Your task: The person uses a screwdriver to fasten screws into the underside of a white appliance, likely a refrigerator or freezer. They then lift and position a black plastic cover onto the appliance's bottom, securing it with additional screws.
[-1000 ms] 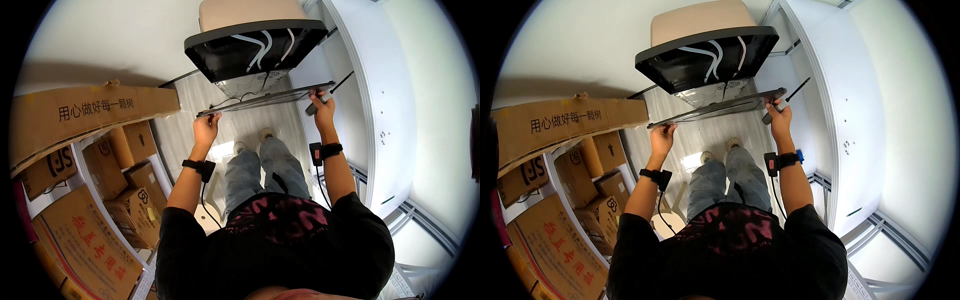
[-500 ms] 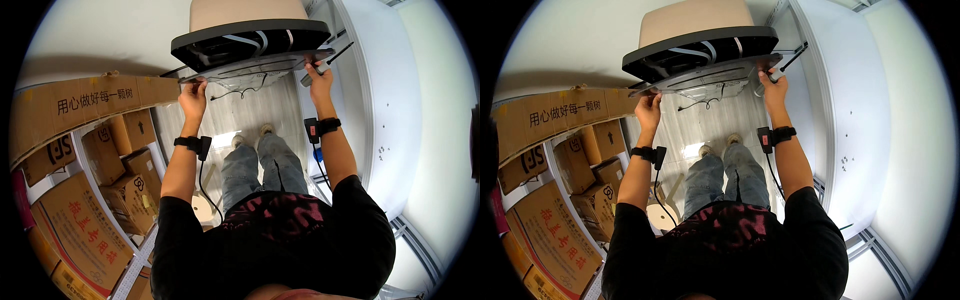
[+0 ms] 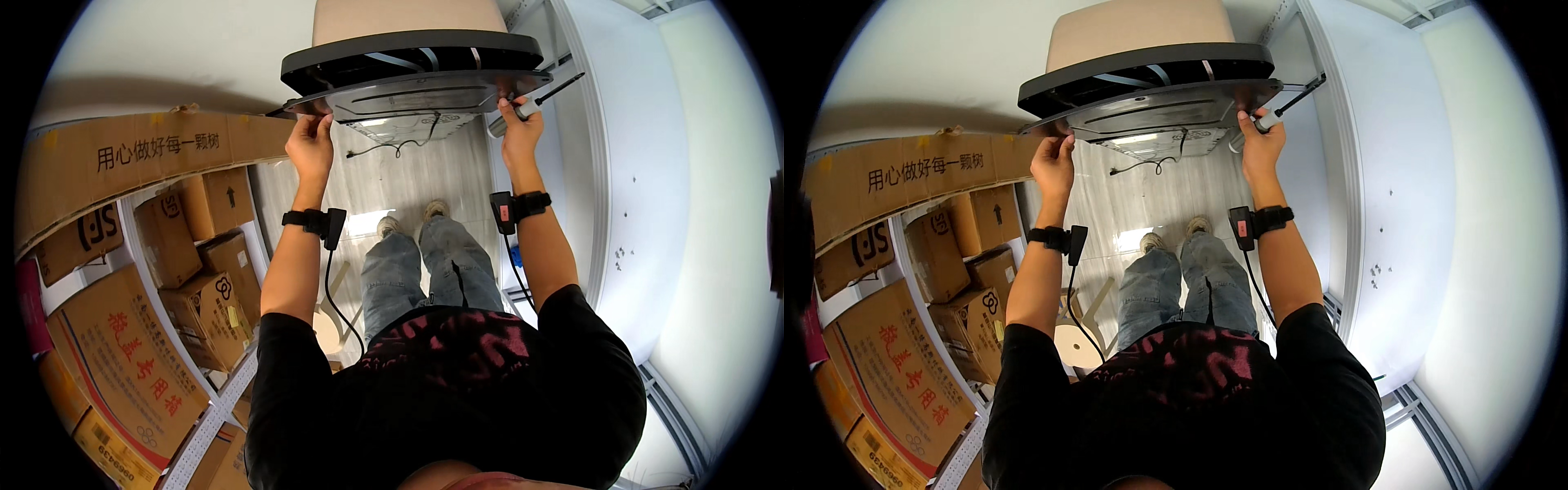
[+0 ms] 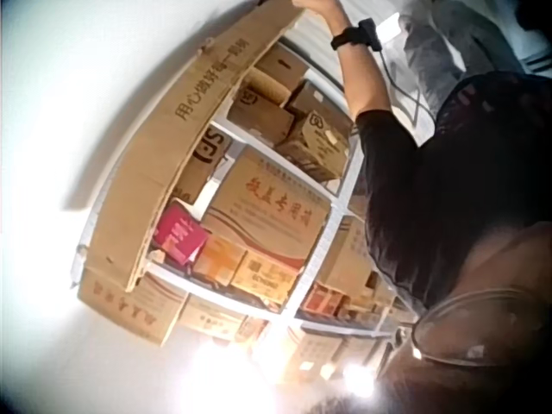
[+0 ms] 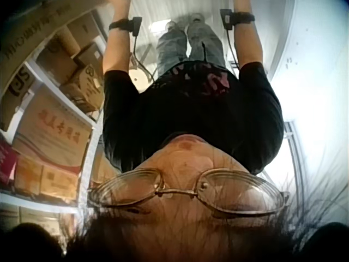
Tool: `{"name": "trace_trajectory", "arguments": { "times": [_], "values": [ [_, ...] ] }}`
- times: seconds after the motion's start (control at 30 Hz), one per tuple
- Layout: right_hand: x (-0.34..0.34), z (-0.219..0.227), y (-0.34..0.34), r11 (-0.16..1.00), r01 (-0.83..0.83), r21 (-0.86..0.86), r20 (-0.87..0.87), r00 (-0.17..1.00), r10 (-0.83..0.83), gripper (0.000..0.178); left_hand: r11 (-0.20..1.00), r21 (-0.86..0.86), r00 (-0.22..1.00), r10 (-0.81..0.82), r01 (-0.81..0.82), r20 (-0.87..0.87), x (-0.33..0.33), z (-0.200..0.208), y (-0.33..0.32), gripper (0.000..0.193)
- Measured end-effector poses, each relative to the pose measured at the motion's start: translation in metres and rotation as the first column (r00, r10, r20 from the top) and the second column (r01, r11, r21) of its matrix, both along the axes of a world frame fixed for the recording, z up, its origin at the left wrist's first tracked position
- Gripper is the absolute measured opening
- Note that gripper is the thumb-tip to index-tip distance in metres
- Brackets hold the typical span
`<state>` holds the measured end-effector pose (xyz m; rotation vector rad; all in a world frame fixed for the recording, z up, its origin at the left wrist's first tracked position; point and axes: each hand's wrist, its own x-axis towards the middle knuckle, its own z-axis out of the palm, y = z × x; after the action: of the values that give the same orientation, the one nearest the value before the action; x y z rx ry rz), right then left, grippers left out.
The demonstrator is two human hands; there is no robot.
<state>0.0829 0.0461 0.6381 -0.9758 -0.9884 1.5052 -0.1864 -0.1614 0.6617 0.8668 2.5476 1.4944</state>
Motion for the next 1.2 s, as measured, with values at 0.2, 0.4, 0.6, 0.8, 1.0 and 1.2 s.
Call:
{"name": "trace_trajectory", "arguments": {
  "times": [0.2, 0.4, 0.6, 0.8, 1.0, 1.2],
  "values": [
    [-0.006, 0.002, -0.003, 0.999, 0.044, 0.023, 0.084, 0.995, -0.046, 0.024, 0.999, -0.022, 0.999, 0.039, -0.039, -0.017, 0.007, 0.004, 0.007, 0.023],
    [-0.016, 0.001, -0.008, 0.984, 0.127, 0.123, 0.248, 0.957, -0.154, 0.027, 0.996, 0.011, 0.996, 0.089, -0.089, -0.016, 0.009, -0.006, 0.011, 0.029],
    [-0.021, -0.006, -0.008, 0.983, 0.159, 0.095, 0.234, 0.956, -0.177, 0.028, 0.993, -0.002, 0.984, 0.118, -0.118, 0.135, 0.012, 0.002, 0.014, 0.033],
    [-0.027, -0.008, -0.008, 0.971, 0.195, 0.138, 0.273, 0.935, -0.227, 0.026, 0.995, 0.077, 0.979, 0.041, -0.057, 0.198, 0.007, 0.001, 0.012, 0.035],
    [-0.027, -0.004, -0.009, 0.974, 0.192, 0.116, 0.274, 0.937, -0.218, 0.025, 0.990, 0.135, 0.985, -0.057, 0.036, 0.161, 0.005, 0.015, 0.018, 0.052],
    [-0.029, 0.000, -0.012, 0.978, 0.177, 0.107, 0.257, 0.946, -0.199, 0.026, 0.959, 0.137, 0.922, -0.278, 0.249, 0.269, -0.018, 0.035, 0.030, 0.057]
  ]
}}
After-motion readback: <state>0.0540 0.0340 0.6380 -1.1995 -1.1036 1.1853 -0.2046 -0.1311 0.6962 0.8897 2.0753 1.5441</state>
